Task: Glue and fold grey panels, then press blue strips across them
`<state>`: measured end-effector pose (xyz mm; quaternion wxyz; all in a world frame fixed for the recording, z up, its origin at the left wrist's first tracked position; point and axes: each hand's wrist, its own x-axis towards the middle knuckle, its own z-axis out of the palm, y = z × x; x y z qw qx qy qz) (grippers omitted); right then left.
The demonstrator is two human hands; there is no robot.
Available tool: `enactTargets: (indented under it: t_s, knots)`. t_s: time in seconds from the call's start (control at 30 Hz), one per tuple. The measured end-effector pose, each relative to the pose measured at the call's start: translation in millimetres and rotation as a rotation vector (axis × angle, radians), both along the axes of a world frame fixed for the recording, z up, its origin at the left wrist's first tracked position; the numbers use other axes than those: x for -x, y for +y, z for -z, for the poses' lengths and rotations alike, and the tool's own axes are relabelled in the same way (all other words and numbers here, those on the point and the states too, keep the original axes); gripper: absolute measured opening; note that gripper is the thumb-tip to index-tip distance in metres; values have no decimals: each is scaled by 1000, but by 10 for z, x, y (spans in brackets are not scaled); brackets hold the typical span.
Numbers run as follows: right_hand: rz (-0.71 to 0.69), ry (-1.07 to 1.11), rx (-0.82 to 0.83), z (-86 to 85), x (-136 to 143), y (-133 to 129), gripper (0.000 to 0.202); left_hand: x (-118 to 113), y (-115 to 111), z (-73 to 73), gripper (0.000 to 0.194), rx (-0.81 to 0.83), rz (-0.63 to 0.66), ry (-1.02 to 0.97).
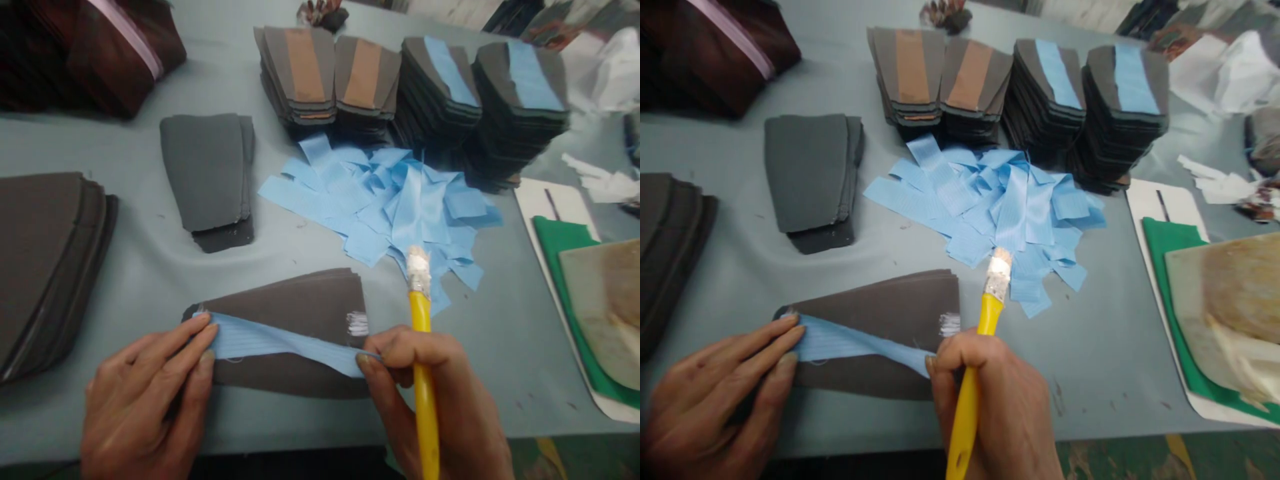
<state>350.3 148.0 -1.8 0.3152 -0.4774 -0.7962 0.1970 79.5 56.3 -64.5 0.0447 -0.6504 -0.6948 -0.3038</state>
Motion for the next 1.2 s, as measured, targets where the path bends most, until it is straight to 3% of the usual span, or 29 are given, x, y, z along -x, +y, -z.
enactTargets:
  t_s: [0.2,0.53,1.2]
  knots:
    - [122,-1,6,159,5,133,12,19,35,-1,56,-11,22,0]
    - [185,6,22,283,26,226,17,4,33,-1,42,-12,3,-6]
    - [263,72,208,329,55,235,19,-45,11,-53,45,30,-22,-33]
